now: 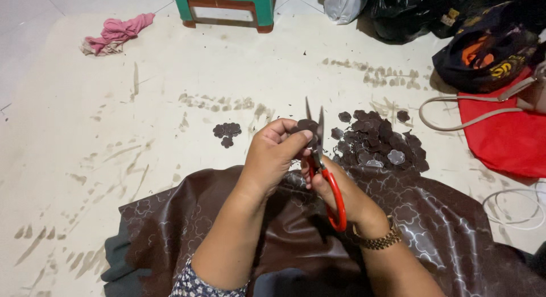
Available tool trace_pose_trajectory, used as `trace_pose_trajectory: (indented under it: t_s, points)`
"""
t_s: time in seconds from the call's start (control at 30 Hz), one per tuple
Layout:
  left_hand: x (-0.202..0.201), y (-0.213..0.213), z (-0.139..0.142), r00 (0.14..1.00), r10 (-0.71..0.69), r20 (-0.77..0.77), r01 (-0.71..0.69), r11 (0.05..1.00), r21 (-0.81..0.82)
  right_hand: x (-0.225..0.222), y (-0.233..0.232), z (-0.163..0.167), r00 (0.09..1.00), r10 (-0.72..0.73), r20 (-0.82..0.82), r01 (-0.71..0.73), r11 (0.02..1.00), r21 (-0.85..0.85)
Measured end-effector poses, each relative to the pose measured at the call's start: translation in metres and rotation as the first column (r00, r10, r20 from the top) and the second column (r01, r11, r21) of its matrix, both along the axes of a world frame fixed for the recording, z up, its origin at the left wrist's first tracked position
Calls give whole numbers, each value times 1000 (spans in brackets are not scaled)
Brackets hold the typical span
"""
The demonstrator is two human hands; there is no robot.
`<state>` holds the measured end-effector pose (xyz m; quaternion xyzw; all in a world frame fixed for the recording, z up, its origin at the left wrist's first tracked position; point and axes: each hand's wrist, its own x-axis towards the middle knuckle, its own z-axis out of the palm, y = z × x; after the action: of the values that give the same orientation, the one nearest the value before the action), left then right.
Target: The person sits on the floor and uses red-handled scissors to cut small flower-shaped pieces from a dark brown patterned fabric. The cut shapes are placed in a pile on the floor as the person continues cutting additional pieces.
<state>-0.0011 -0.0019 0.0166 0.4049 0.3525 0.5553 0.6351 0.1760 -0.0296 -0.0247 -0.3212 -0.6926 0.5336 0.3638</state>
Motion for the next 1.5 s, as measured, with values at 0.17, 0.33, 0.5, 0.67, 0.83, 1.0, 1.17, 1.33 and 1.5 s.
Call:
trace_pose_trajectory:
  t_s: [0.17,0.33,0.5,0.67,0.83,1.0,1.17,1.33,1.5]
  points:
    - [3,-2,0,999,-42,2,43,999,-24,5,-5,-3,997,18,-78,-21,999,-40]
    - [-1,-7,3,995,-65,73,69,996,-61,9,-7,4,999,52,-9,-52,998,-41]
    - [-5,-6,6,999,-25,-25,24,1000,-11,9,-9,15,994,57,89,-60,998,30]
    - [-6,-8,5,1000,7,-15,-7,1000,22,8,-13,20,998,39,42,-38,999,-30]
    - [-4,-10,4,999,30,20,-30,999,19,4,-14,17,1000,-11,19,12,999,-42]
    - [1,-9,2,997,43,69,-44,999,1,1,-11,13,1000,-8,-26,7,999,-47]
    - [4,-7,1,999,28,21,-28,999,-25,0,-8,8,997,-18,-69,16,999,-34]
    - [9,-7,0,998,18,64,-14,998,-65,0,-5,-2,996,-55,-67,52,998,-41]
    - [18,-5,0,996,56,75,-49,994,-102,2,-4,-9,993,-103,-49,101,994,-40]
